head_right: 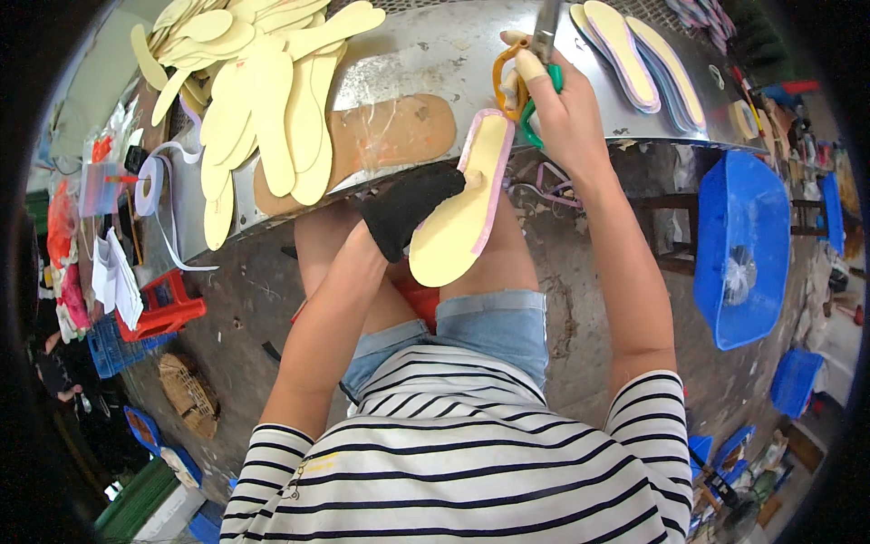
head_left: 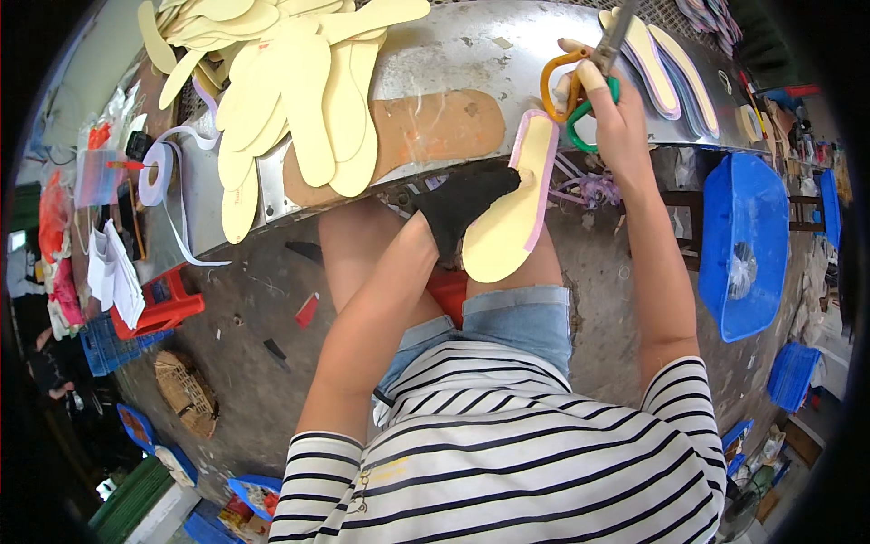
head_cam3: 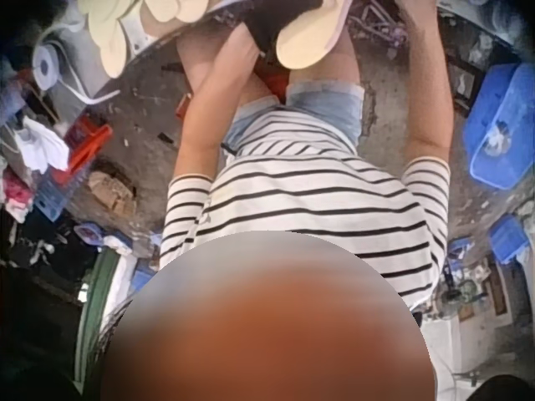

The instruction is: Trim and attach adhesive straps to yellow shoe insoles using scissors.

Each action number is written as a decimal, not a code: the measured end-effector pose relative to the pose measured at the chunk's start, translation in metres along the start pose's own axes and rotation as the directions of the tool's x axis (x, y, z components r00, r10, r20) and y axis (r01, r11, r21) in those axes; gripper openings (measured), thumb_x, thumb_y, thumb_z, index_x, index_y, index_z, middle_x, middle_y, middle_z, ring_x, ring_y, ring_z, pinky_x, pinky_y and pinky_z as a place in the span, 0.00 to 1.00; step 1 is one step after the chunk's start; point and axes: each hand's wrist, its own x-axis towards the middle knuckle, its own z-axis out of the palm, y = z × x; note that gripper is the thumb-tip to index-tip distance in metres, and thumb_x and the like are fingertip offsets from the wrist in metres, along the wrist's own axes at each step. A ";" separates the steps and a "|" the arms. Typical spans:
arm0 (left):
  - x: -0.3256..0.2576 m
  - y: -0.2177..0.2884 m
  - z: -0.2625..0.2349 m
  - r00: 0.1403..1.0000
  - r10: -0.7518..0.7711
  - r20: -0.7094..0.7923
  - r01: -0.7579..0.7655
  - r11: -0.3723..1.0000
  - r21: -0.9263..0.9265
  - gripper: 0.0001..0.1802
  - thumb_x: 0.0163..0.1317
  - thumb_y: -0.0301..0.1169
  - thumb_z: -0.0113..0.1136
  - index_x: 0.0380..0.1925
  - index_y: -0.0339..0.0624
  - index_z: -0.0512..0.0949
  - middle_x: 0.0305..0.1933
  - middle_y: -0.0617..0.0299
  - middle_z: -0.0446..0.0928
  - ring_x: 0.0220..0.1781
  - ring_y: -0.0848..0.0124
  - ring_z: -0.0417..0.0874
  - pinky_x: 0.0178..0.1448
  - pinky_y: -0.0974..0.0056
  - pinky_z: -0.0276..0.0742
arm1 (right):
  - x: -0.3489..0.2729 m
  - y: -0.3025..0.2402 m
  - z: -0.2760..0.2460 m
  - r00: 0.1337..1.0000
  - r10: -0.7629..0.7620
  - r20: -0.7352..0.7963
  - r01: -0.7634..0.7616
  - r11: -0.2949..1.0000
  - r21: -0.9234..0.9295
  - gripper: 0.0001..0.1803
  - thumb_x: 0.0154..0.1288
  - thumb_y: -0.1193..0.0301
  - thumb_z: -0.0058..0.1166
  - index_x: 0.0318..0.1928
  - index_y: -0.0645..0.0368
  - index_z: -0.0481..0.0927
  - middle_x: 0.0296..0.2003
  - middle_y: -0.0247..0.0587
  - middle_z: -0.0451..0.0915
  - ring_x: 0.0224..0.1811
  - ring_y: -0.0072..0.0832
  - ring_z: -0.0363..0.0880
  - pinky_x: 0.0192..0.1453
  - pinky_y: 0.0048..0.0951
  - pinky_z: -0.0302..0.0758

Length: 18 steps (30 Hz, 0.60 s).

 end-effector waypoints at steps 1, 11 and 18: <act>0.000 -0.004 -0.001 1.000 0.002 -0.001 -0.002 1.000 0.001 0.18 0.59 0.38 0.57 0.44 0.38 0.74 0.38 0.62 0.77 0.37 0.73 0.78 0.42 0.67 0.75 | 0.004 0.001 -0.002 0.998 0.036 0.043 -0.035 0.999 -0.035 0.20 0.67 0.65 0.41 0.55 0.61 0.74 0.30 0.33 0.75 0.31 0.17 0.71 0.38 0.20 0.70; 0.001 -0.017 -0.004 0.988 0.115 -0.107 -0.105 0.990 0.096 0.17 0.57 0.32 0.56 0.44 0.34 0.76 0.36 0.62 0.78 0.34 0.77 0.77 0.38 0.70 0.73 | -0.027 -0.038 0.025 0.985 0.172 -0.023 -0.158 0.944 0.290 0.23 0.66 0.60 0.45 0.49 0.69 0.74 0.35 0.40 0.78 0.34 0.22 0.75 0.41 0.20 0.71; 0.003 -0.017 0.001 0.987 0.118 -0.107 -0.119 0.993 0.002 0.16 0.57 0.35 0.57 0.40 0.34 0.78 0.32 0.63 0.78 0.31 0.77 0.77 0.35 0.70 0.73 | 0.008 -0.016 0.014 0.997 0.050 -0.064 -0.036 0.980 0.195 0.19 0.65 0.65 0.43 0.47 0.68 0.74 0.29 0.35 0.75 0.29 0.18 0.71 0.35 0.21 0.70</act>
